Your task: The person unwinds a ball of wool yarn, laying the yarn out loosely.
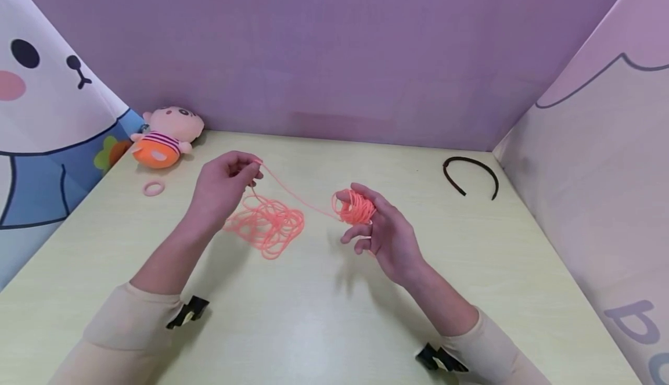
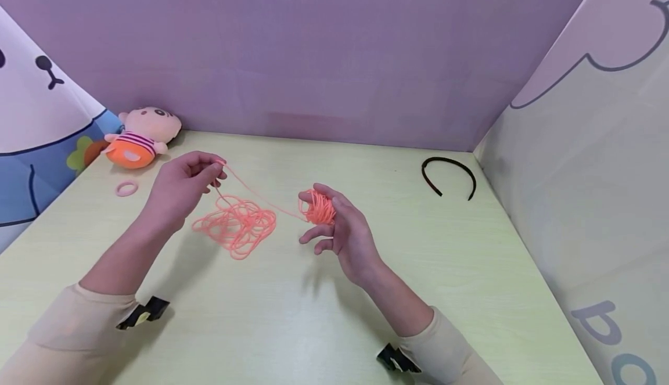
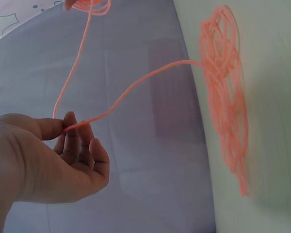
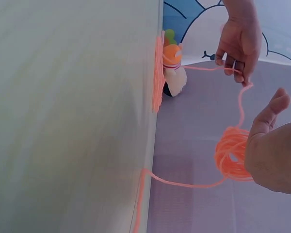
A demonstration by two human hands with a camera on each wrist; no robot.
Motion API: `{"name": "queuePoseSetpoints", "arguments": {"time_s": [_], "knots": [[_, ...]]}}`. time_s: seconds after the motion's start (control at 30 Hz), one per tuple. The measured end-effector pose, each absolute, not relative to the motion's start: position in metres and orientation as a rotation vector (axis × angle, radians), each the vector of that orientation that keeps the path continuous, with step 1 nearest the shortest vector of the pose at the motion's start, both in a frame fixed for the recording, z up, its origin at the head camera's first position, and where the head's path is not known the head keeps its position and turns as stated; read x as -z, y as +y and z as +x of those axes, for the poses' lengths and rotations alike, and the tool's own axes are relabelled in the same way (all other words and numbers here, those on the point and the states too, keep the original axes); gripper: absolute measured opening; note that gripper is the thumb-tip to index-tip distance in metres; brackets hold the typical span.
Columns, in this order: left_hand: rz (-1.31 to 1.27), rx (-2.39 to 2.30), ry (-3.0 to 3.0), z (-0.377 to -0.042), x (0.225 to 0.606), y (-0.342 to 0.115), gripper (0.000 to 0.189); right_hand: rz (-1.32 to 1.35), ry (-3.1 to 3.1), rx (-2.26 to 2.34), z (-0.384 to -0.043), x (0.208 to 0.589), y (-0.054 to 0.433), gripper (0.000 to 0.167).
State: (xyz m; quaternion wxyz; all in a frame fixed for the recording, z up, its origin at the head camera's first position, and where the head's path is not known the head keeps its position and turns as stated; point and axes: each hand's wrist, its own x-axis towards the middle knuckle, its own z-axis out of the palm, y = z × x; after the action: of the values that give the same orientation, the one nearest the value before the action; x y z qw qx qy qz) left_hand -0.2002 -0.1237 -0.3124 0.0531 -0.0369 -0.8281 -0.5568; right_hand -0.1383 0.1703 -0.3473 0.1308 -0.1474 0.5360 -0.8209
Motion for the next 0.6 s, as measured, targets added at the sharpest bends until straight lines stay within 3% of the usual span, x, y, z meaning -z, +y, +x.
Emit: {"name": "queuePoseSetpoints", "arguments": {"time_s": [0.27,0.6], "knots": [[-0.125,1.647,-2.547,-0.204,0.318,-0.126,0.031,-0.439,1.554,2.380,-0.137,0.345,0.170,0.049],[-0.483,1.623,-2.766,-0.192,0.341,-0.092,0.032,-0.452,1.527,2.369,-0.137,0.345,0.170,0.049]]}}
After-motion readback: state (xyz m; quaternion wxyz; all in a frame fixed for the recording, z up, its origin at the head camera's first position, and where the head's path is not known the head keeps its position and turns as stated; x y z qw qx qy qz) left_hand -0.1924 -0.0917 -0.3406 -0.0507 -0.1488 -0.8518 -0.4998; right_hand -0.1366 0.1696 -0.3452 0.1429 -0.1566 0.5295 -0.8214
